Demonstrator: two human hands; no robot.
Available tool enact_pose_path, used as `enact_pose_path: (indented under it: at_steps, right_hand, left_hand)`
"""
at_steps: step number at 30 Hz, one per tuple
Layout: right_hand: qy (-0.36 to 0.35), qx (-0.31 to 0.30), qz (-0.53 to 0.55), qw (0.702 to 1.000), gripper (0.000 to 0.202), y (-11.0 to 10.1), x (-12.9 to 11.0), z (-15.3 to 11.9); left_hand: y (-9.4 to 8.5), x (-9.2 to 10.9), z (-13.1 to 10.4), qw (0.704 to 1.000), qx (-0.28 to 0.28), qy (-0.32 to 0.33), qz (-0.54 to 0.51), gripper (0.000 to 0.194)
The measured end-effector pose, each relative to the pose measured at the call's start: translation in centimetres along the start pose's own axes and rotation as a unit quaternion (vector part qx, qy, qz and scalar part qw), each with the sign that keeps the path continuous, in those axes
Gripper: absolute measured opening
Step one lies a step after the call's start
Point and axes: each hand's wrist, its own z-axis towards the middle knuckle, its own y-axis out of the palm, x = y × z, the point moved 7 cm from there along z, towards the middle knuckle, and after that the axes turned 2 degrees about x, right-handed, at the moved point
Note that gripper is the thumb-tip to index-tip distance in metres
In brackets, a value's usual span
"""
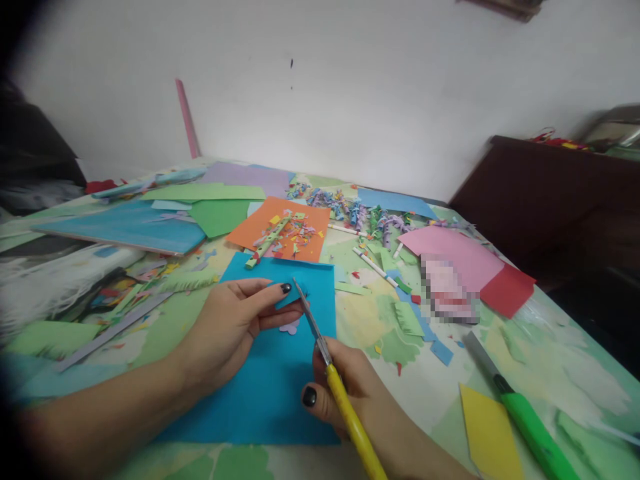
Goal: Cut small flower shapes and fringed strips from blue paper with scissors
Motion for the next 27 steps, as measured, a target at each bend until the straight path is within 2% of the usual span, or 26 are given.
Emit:
enact_pose_path:
  at_steps: [5,11,22,27]
  right_hand:
    - [-0.04,-0.006,-0.023,0.999,0.035,0.1,-0.2,0.4]
    - [-0.077,0.023,-0.043,0.996,0.042,-0.1,-1.4,0.9]
    - [-0.052,0.003,-0.019,0.998,0.039,-0.1,-1.2,0.4]
    - [-0.046,0.018,-0.01,0.999,0.044,-0.2,-1.3,0.5]
  left_hand:
    - [-0.1,0.0,0.0,1.0,0.001,-0.002,-0.006,0.01]
    - [0.0,0.0,0.0,1.0,-0.004,-0.003,0.0,0.011]
    - [0.0,0.0,0.1,1.0,0.002,0.0,0.006,0.014]
    - [-0.1,-0.2,0.1,1.0,0.003,0.0,0.014,0.013]
